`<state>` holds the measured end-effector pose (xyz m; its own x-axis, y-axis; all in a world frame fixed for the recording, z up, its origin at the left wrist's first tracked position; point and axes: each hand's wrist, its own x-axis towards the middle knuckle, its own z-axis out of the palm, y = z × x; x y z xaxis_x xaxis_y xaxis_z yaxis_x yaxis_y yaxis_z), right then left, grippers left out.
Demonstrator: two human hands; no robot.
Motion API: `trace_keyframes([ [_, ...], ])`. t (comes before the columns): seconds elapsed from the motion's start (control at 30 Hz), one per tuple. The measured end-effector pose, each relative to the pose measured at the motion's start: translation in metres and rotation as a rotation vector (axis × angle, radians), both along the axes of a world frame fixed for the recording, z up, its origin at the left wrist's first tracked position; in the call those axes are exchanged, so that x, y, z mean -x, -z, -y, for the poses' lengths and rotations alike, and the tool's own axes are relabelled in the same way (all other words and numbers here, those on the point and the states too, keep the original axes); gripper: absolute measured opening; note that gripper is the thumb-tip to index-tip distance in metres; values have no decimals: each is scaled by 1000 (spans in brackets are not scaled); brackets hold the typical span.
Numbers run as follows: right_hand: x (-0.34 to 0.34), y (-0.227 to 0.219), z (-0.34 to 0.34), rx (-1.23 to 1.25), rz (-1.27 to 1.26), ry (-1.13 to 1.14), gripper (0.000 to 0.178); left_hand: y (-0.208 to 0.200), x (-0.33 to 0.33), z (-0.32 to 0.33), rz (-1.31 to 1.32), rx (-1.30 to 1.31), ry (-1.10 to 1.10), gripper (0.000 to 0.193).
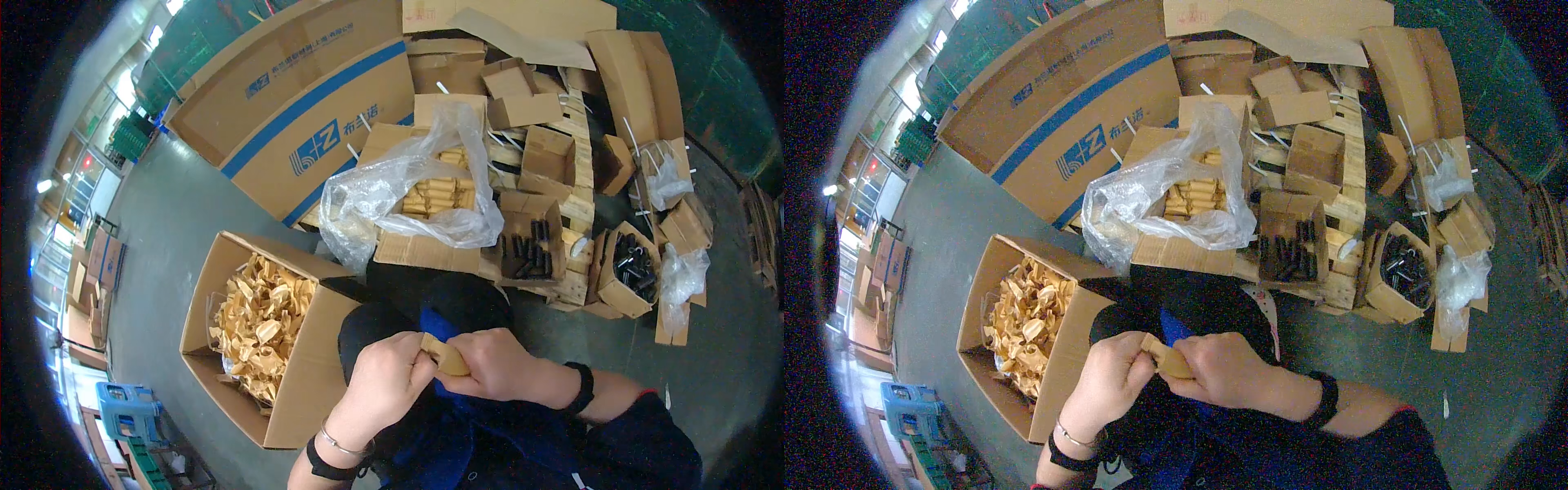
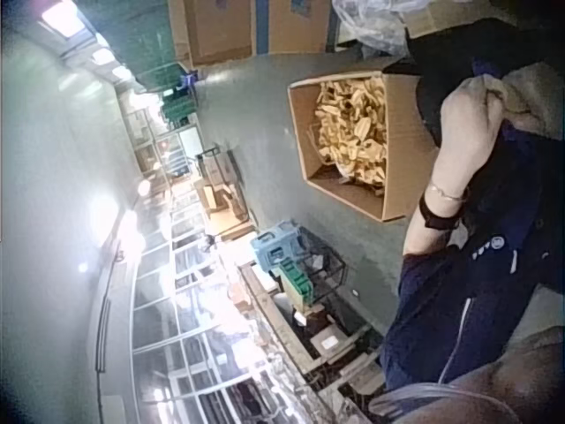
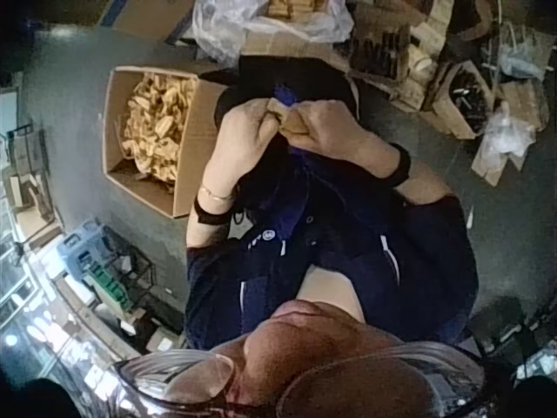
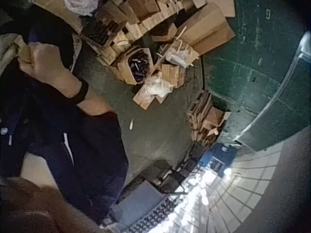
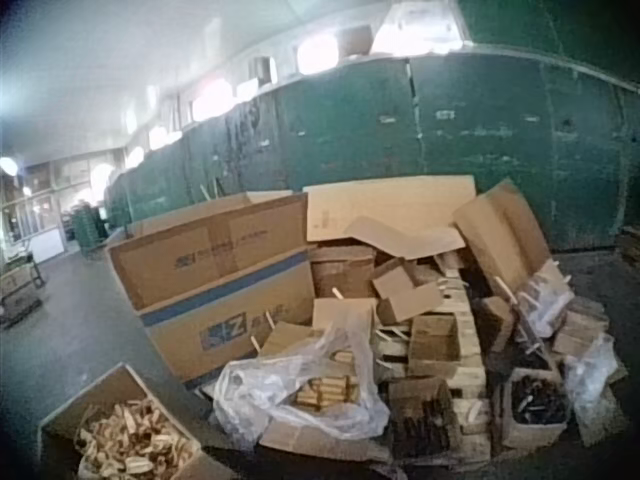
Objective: Assembling metal sleeves into wooden blocks and placing them in a box.
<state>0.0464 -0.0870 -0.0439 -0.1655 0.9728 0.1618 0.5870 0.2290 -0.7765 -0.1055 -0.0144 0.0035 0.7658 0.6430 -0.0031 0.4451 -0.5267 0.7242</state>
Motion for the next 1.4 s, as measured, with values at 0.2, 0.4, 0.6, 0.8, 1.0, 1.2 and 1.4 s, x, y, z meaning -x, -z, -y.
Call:
trace_keyframes([
  [0.2, 2, -8, 2, 195, -481, -134, 36, 8, 2, 12, 303, 569, -181, 13],
  [0.4, -22, -25, -9, -84, -152, 8, 46, -7, 1, 11, 59, 66, -105, 10],
  [0.6, -30, -37, -17, -154, 56, -214, 37, -15, -4, 7, -62, -26, 18, 11],
  [0.8, -24, -34, -14, -254, 246, -143, 22, -13, -6, 6, -66, 4, 75, 12],
  [1.0, -22, -29, -11, -134, -42, -30, 14, -7, -10, 10, 30, -32, 18, 14],
  [1.2, -20, -14, -3, 193, -954, 393, 20, 14, -2, 22, 473, 163, -364, 28],
  [1.4, -44, 24, -7, 174, -1503, 741, 17, 26, 12, 17, 988, 451, -619, 34],
])
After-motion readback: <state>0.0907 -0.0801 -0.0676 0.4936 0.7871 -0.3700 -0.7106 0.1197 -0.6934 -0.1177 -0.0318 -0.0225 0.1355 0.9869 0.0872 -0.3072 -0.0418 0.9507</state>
